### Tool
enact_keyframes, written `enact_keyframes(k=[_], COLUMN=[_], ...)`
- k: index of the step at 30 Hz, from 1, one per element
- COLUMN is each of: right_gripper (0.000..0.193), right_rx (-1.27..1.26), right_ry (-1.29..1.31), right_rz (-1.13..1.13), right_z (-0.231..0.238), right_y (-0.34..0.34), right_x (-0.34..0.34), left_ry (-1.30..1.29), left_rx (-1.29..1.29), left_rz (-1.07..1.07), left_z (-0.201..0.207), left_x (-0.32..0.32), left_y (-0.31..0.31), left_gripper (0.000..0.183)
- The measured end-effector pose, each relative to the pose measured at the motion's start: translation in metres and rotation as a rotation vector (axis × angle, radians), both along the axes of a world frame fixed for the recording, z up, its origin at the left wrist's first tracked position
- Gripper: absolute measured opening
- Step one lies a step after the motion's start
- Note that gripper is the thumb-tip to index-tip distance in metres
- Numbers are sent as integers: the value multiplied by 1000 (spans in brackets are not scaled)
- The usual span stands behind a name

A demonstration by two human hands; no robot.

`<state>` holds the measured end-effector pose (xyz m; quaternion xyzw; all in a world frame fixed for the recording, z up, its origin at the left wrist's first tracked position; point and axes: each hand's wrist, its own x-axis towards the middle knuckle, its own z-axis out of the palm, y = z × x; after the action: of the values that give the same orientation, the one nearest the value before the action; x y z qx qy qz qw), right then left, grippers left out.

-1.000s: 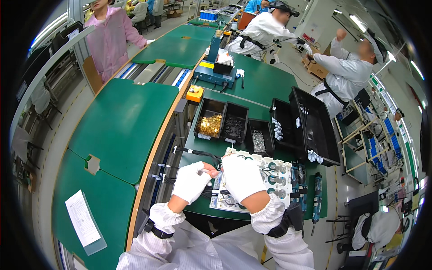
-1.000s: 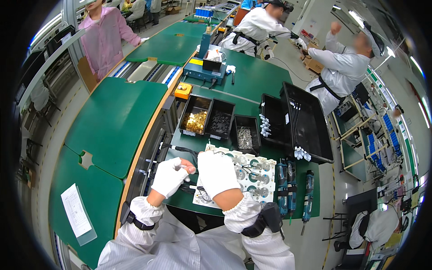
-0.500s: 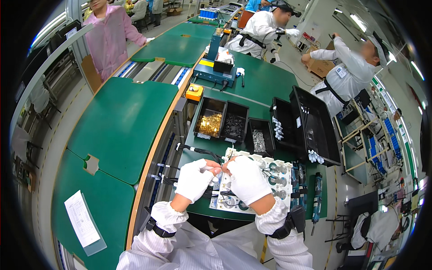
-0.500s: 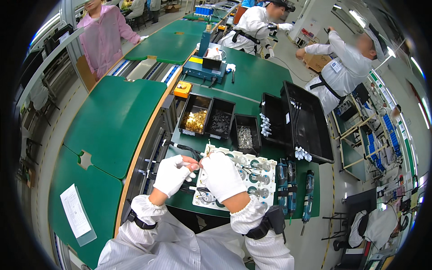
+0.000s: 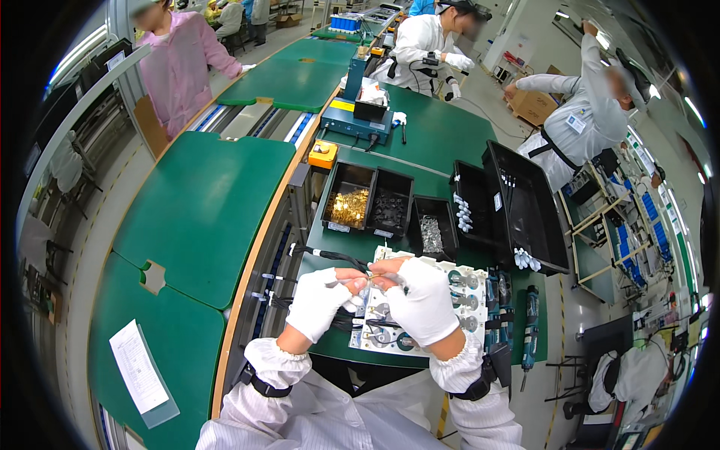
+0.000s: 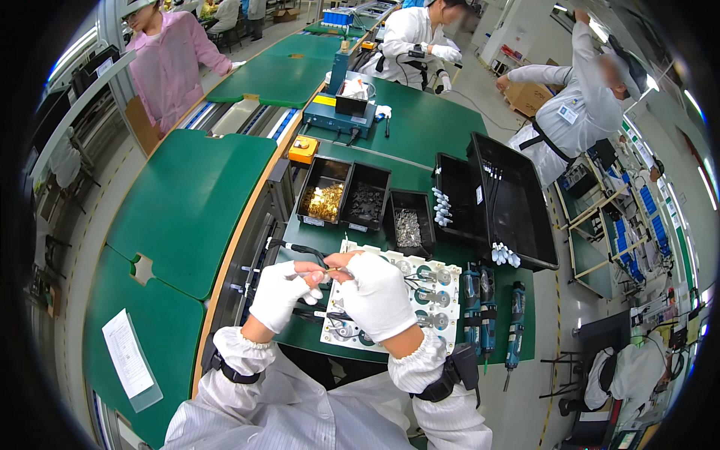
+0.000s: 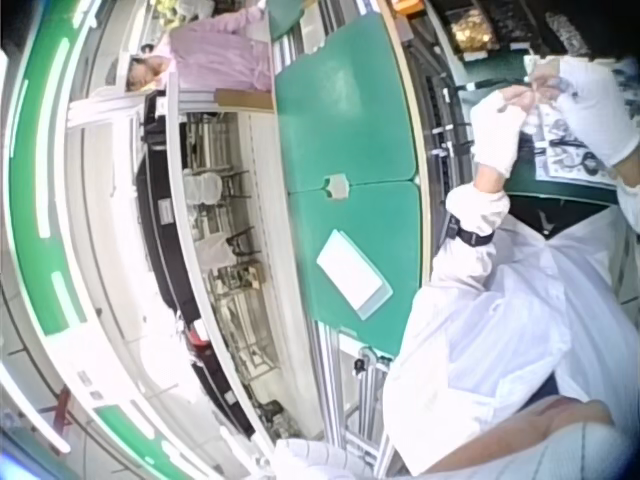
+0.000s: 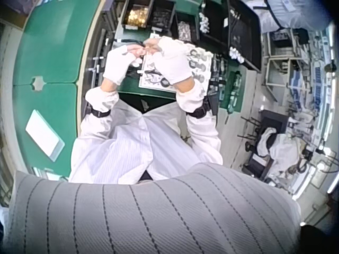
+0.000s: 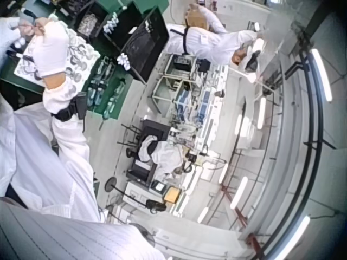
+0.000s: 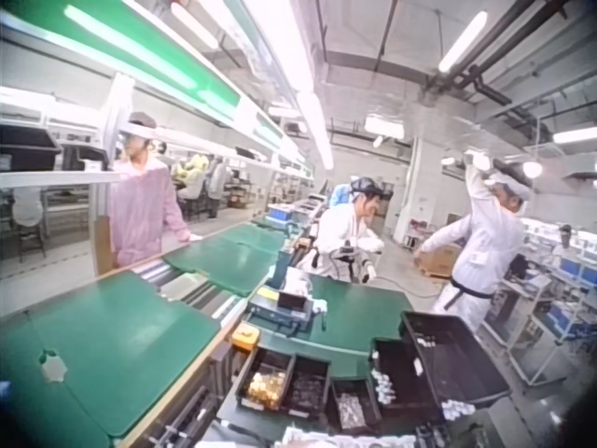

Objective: The worker is assembling and screwing components onto a battery pack circuit board at a factory assembly line.

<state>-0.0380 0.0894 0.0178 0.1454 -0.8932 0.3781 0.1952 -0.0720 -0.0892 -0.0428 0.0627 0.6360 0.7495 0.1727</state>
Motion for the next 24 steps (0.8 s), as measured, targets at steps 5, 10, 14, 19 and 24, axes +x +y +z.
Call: enact_keyframes(k=[5, 10, 14, 19, 24], right_gripper=[25, 26, 31, 32, 22], right_rx=[-250, -321, -1, 141, 38], right_ry=[48, 125, 242, 223, 62], right_rz=[29, 28, 112, 140, -204], right_z=[17, 14, 16, 13, 1], right_y=[-2, 5, 20, 26, 26], right_x=[9, 13, 16, 16, 14], left_ry=[-38, -9, 128, 134, 908], left_rx=[275, 227, -46, -169, -541], left_rz=[-72, -191, -271, -421, -298], left_z=[17, 43, 51, 57, 52], left_x=[2, -6, -16, -28, -34], left_y=[3, 6, 2, 3, 13], left_gripper=[30, 30, 31, 26, 16])
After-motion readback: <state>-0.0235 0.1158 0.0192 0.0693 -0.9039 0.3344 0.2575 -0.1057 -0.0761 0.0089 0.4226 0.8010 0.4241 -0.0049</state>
